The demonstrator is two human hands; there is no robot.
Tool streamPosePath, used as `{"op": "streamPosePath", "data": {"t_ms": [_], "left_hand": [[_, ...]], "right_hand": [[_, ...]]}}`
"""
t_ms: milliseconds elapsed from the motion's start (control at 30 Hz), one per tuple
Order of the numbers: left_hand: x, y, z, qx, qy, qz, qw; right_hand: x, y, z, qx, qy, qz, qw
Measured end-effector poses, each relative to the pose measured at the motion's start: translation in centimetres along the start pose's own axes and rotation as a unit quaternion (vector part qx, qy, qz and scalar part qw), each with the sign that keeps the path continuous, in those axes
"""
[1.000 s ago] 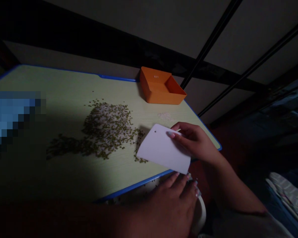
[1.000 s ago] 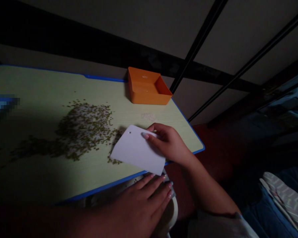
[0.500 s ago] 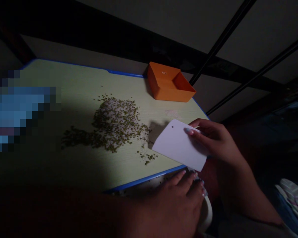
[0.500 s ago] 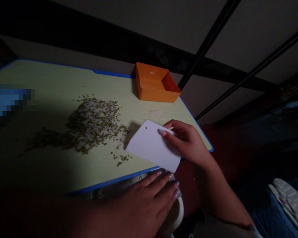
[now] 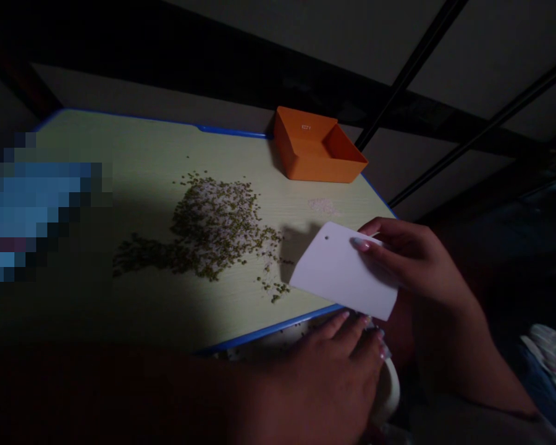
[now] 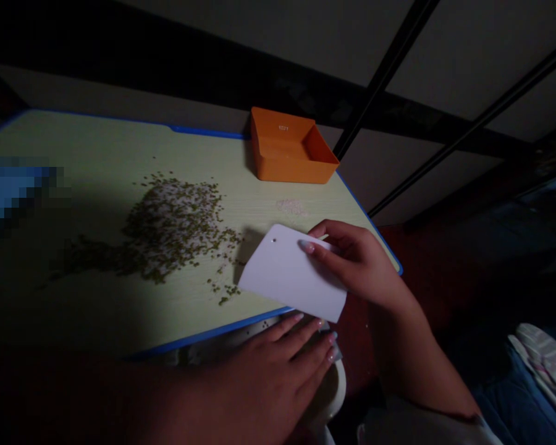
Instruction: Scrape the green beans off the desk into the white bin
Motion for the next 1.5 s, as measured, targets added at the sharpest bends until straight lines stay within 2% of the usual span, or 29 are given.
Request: {"op": "streamPosePath", "data": {"t_ms": [100, 233, 333, 433, 667, 833, 1100, 1300, 1400, 1500], "left_hand": [[0.0, -0.1, -0.2, 0.005, 0.01, 0.003, 1.0], [-0.1, -0.1, -0.5, 0.011, 0.009, -0.003, 1.0], [-0.1, 0.0, -0.4, 0.019, 0.009, -0.006, 1.0], [-0.2, 0.0, -0.4, 0.028, 0.003, -0.004, 1.0], [-0.2, -0.1, 0.0, 0.025, 0.017, -0.005, 1.0], [-0.3, -0.2, 0.2, 0.018, 0.023, 0.004, 1.0], [-0.2, -0.1, -0.5, 0.021, 0.001, -0.005, 1.0], [-0.2, 0.0, -0.6, 0.026, 0.007, -0.008, 1.0], [-0.1, -0.1, -0.5, 0.026, 0.016, -0.002, 1.0], [-0.1, -0.1, -0.6, 0.025, 0.02, -0.003, 0.999]], "right_hand": [[0.2, 0.5, 1.3, 0.004, 0.018, -0.02, 1.0], [0.7, 1.1, 3.8, 0.018, 0.095, -0.035, 0.995], [1.4, 1.2, 4.6, 0.018, 0.137, -0.034, 0.99], [1.9, 1.1, 3.7, 0.013, 0.122, -0.031, 0.992], [1.1, 1.2, -0.2, -0.004, 0.018, -0.036, 0.999], [0.4, 1.4, -0.9, -0.006, 0.015, -0.032, 0.999], [0.7, 2.5, 1.6, 0.091, 0.085, -0.018, 0.992], [-0.4, 3.7, 3.9, 0.146, 0.143, -0.013, 0.979], [-0.9, 3.8, 4.8, 0.154, 0.17, -0.004, 0.973], [-0.8, 3.2, 5.7, 0.116, 0.205, -0.008, 0.972]]}}
Point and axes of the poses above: each hand's wrist, its own x-axis away from the middle knuckle, its own z-axis out of the back of the hand, y = z × x, the point moved 8 cm from there along -x, towards the middle knuckle, and after that the axes turned 10 degrees about z, right-handed, at the moved point
